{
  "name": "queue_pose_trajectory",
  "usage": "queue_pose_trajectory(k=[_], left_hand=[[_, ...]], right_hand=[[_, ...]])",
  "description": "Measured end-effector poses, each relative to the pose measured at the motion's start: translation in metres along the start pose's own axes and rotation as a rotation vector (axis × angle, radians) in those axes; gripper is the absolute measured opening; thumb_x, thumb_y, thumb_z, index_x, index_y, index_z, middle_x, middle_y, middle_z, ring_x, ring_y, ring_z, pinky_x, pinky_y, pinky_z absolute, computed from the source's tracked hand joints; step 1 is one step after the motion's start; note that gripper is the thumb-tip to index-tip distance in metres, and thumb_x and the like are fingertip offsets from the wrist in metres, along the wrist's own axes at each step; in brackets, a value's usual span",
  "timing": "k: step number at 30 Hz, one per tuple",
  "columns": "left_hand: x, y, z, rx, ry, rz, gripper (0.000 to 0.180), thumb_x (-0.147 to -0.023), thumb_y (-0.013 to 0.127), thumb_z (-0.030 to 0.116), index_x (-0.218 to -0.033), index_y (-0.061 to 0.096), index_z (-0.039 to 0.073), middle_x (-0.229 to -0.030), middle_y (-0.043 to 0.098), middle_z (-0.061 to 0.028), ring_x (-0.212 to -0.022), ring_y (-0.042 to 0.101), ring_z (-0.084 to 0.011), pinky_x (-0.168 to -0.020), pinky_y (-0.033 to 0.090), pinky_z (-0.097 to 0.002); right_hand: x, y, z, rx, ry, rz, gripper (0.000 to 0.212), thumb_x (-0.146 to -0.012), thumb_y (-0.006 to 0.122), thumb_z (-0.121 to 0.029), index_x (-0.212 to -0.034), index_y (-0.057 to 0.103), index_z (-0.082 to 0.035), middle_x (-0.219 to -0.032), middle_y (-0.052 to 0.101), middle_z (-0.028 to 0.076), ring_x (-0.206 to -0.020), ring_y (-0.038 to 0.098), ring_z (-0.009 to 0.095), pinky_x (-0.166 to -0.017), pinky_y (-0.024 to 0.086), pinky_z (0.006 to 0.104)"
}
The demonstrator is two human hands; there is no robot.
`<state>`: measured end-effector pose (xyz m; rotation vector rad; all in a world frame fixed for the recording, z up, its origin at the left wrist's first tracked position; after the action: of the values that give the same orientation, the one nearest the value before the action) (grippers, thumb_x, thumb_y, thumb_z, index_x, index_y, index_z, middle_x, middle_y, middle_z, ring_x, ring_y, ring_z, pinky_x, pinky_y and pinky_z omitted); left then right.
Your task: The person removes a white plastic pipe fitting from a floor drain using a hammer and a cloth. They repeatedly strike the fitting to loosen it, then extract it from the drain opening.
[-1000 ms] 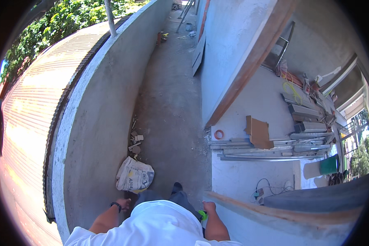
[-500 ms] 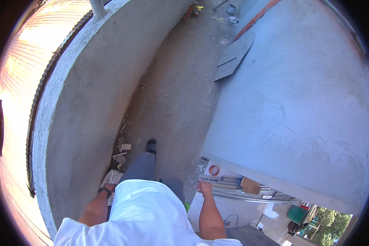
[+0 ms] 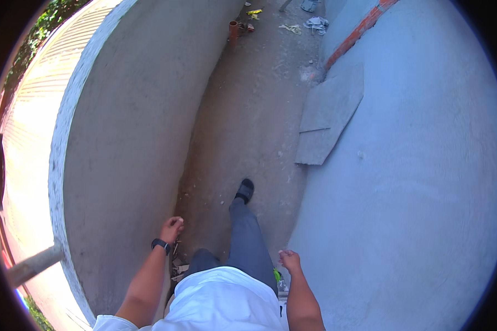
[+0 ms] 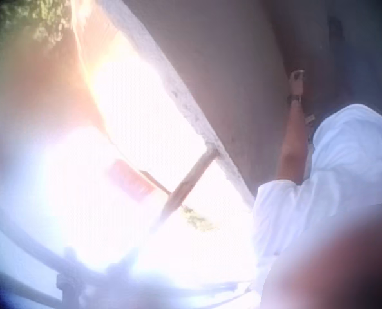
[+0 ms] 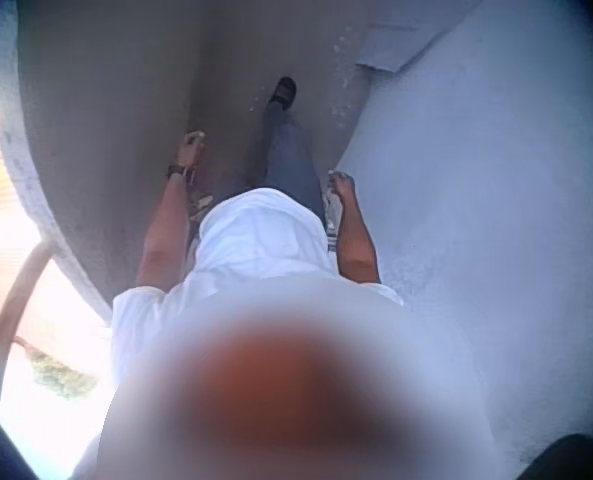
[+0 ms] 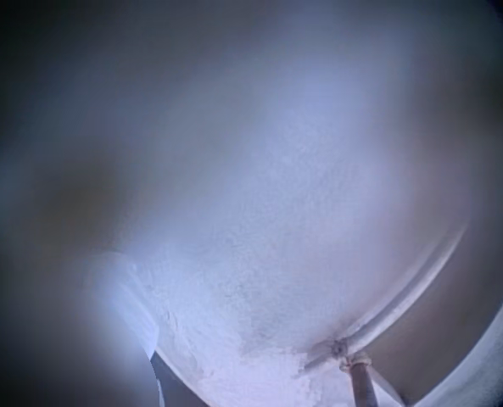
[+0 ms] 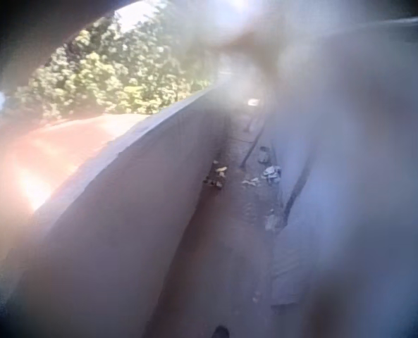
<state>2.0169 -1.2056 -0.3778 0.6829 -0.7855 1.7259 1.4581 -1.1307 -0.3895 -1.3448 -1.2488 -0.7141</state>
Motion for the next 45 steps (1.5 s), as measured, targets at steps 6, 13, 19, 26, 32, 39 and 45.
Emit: queue_pose_trajectory(k=[6,13,19,26,32,39,45], left_hand=[[-0.061,0.024,0.044,-1.118,-0.503,-0.387,0.030,-0.096,0.063,0.034,-0.096,0.074,0.006,-0.095,0.072,-0.0146,-0.089,0.068,-0.0277,-0.084,0.053,-0.0398],[-0.262,0.129,0.345,-0.453,-0.370,-0.107,0.040,-0.097,0.063,0.038,-0.087,0.072,0.001,-0.069,0.068,-0.0092,-0.057,0.061,-0.0175,-0.057,0.049,-0.0316],[-0.522,0.243,0.617,-1.245,-0.313,-0.223,0.056,-0.093,0.063,0.044,-0.128,0.062,0.001,-0.134,0.060,-0.0249,-0.124,0.058,-0.0387,-0.105,0.046,-0.0469],[-0.587,0.486,1.054,-1.018,0.609,-0.449,0.035,-0.092,0.067,0.029,-0.117,0.067,0.005,-0.102,0.067,-0.0174,-0.102,0.065,-0.0353,-0.092,0.050,-0.0453],[-0.661,0.598,1.211,-0.778,0.576,-0.602,0.024,-0.090,0.072,0.028,-0.103,0.072,0.008,-0.095,0.068,-0.0119,-0.096,0.064,-0.0297,-0.088,0.048,-0.0402],[-0.776,0.676,1.291,-0.817,0.717,-0.690,0.035,-0.093,0.066,0.043,-0.090,0.077,0.010,-0.099,0.068,-0.0069,-0.096,0.063,-0.0264,-0.089,0.045,-0.0394],[-0.906,0.719,1.365,-0.849,0.675,-0.643,0.033,-0.092,0.069,0.040,-0.103,0.072,0.009,-0.105,0.066,-0.0100,-0.102,0.061,-0.0301,-0.094,0.044,-0.0402]], right_hand=[[-0.125,-0.055,-0.315,1.552,-0.743,-0.118,0.032,-0.083,0.075,-0.035,-0.090,0.076,-0.004,-0.095,0.075,0.016,-0.082,0.072,0.030,-0.073,0.057,0.0411],[-0.125,-0.096,-0.826,0.558,-0.627,0.019,0.045,-0.090,0.069,-0.043,-0.081,0.071,0.001,-0.078,0.069,0.022,-0.074,0.068,0.031,-0.070,0.052,0.0415],[-0.136,-0.114,-1.104,0.317,-0.723,-0.052,0.041,-0.092,0.068,-0.040,-0.101,0.072,0.000,-0.088,0.071,0.017,-0.078,0.068,0.026,-0.075,0.053,0.0366],[-0.198,-0.150,-1.303,0.017,-0.735,-0.219,0.026,-0.093,0.069,-0.023,-0.107,0.072,-0.001,-0.087,0.073,0.012,-0.076,0.066,0.013,-0.072,0.053,0.0284],[-0.344,-0.220,-1.460,0.336,-0.621,-0.245,0.033,-0.091,0.069,-0.030,-0.107,0.073,-0.002,-0.092,0.074,0.016,-0.081,0.072,0.028,-0.076,0.055,0.0377],[-0.532,-0.349,-1.671,0.681,-0.538,-0.019,0.038,-0.088,0.067,-0.038,-0.088,0.075,-0.001,-0.086,0.072,0.021,-0.086,0.069,0.042,-0.081,0.052,0.0493],[-0.645,-0.410,-1.830,0.579,-0.592,0.128,0.040,-0.091,0.064,-0.040,-0.097,0.073,-0.002,-0.094,0.071,0.022,-0.092,0.067,0.042,-0.083,0.052,0.0493]])
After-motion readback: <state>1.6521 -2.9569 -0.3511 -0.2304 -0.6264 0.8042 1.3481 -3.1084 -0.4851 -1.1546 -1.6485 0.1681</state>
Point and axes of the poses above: each hand's wrist, its own x-axis away from the middle knuckle, its own y-axis out of the palm, z = x × y, the point moved 7 cm from there along -x, towards the middle knuckle
